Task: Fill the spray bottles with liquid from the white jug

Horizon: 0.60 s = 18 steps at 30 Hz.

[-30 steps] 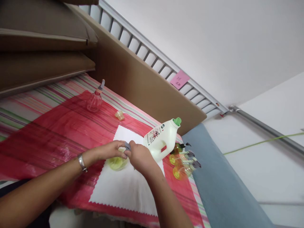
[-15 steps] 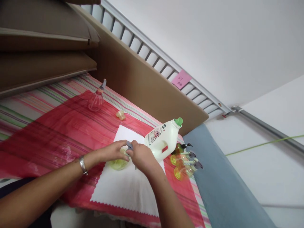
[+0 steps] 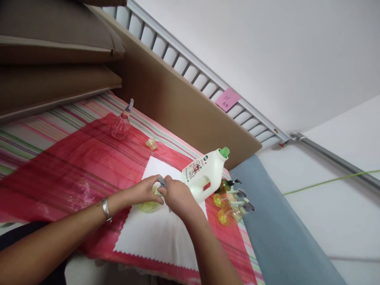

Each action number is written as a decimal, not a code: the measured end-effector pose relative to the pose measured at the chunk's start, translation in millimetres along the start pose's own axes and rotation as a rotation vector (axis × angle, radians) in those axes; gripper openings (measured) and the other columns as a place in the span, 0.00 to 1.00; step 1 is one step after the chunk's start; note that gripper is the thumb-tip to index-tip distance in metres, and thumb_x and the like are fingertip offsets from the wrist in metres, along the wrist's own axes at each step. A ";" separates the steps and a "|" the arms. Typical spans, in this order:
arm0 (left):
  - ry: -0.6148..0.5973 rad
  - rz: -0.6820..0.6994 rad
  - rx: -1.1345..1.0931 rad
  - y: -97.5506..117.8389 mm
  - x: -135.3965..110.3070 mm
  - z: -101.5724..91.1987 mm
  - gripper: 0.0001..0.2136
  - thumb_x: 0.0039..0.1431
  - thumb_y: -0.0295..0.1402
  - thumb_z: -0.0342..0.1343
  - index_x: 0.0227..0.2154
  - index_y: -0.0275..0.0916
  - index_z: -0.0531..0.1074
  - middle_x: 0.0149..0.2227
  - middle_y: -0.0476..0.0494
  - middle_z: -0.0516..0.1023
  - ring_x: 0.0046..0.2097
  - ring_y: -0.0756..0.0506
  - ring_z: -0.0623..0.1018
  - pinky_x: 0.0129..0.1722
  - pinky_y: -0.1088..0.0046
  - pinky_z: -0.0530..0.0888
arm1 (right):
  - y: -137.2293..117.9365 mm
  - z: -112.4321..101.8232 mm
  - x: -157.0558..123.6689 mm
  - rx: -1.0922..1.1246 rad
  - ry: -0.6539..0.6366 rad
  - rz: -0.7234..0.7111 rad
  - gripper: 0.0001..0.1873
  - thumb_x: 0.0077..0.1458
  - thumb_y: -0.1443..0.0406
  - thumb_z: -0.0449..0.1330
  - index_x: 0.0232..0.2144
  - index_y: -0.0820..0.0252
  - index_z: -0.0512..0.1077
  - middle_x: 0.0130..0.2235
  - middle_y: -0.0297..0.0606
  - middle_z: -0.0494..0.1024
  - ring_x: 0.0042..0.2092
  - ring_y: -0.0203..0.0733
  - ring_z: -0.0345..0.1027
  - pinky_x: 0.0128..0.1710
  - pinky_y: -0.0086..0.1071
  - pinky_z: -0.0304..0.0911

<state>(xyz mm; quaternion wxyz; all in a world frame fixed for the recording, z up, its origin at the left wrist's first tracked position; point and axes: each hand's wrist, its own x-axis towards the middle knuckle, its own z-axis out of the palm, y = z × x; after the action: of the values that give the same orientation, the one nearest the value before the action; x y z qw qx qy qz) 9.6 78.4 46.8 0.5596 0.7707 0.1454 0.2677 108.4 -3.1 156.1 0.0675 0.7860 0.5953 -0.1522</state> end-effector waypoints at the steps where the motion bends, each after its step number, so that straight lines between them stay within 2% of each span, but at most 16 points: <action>1: 0.025 -0.007 0.026 -1.3 0.2 2.2 0.21 0.37 0.34 0.66 0.38 0.40 0.70 0.38 0.48 0.74 0.42 0.43 0.72 0.41 0.69 0.68 | -0.1 0.2 0.0 0.001 0.000 0.002 0.06 0.57 0.63 0.51 0.35 0.60 0.63 0.27 0.35 0.73 0.28 0.37 0.66 0.25 0.27 0.46; 3: 0.025 0.010 0.043 -4.0 1.6 3.2 0.17 0.40 0.33 0.65 0.36 0.40 0.70 0.37 0.48 0.74 0.41 0.44 0.72 0.41 0.69 0.68 | -0.5 0.0 -0.3 0.009 0.001 0.006 0.06 0.57 0.63 0.50 0.35 0.60 0.63 0.28 0.35 0.73 0.28 0.37 0.66 0.26 0.27 0.46; 7: -0.161 0.071 -0.065 -5.3 3.6 -6.4 0.10 0.48 0.29 0.58 0.36 0.40 0.71 0.39 0.49 0.75 0.43 0.45 0.73 0.44 0.71 0.67 | -1.2 -1.2 -1.0 0.025 -0.006 0.006 0.06 0.57 0.63 0.50 0.34 0.60 0.63 0.27 0.36 0.73 0.28 0.38 0.66 0.27 0.28 0.47; 9: -0.214 0.080 -0.097 -3.1 2.3 -9.5 0.10 0.50 0.29 0.56 0.37 0.40 0.71 0.41 0.49 0.75 0.44 0.46 0.72 0.46 0.71 0.66 | -1.2 -1.3 -0.9 0.030 0.000 -0.005 0.06 0.56 0.63 0.50 0.33 0.60 0.63 0.27 0.36 0.73 0.28 0.38 0.66 0.27 0.28 0.47; 11: -0.169 0.051 -0.087 -0.7 0.3 -7.6 0.15 0.47 0.32 0.59 0.40 0.40 0.69 0.42 0.48 0.75 0.45 0.44 0.72 0.45 0.70 0.67 | -1.2 -1.1 -0.6 0.031 0.006 -0.005 0.05 0.56 0.63 0.50 0.33 0.59 0.63 0.27 0.35 0.73 0.28 0.37 0.66 0.26 0.28 0.47; 13: -0.061 0.011 -0.041 -0.1 -1.0 -2.2 0.20 0.42 0.34 0.64 0.40 0.40 0.68 0.41 0.47 0.74 0.43 0.43 0.73 0.42 0.70 0.68 | -1.8 -1.0 -0.3 0.029 0.002 0.003 0.05 0.56 0.64 0.50 0.33 0.59 0.63 0.27 0.35 0.73 0.28 0.37 0.66 0.26 0.28 0.47; 15: 0.011 0.006 0.004 -1.5 -0.7 2.3 0.20 0.40 0.34 0.65 0.38 0.39 0.69 0.39 0.47 0.75 0.41 0.43 0.73 0.40 0.70 0.68 | -2.5 -1.2 -0.4 0.029 -0.003 0.010 0.05 0.56 0.64 0.50 0.33 0.59 0.62 0.27 0.35 0.72 0.27 0.37 0.66 0.26 0.28 0.46; 18: -0.040 0.052 -0.010 -3.7 2.1 0.3 0.14 0.44 0.31 0.62 0.36 0.39 0.70 0.39 0.48 0.75 0.42 0.44 0.73 0.42 0.71 0.67 | -2.9 -1.6 -1.0 0.036 -0.006 0.012 0.05 0.56 0.63 0.50 0.32 0.59 0.62 0.26 0.35 0.72 0.27 0.37 0.65 0.25 0.28 0.46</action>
<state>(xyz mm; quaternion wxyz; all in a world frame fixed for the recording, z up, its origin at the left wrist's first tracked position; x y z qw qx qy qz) 11.8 80.6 43.8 0.5592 0.7764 0.1128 0.2677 105.6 -2.8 158.2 0.0562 0.7903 0.5875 -0.1647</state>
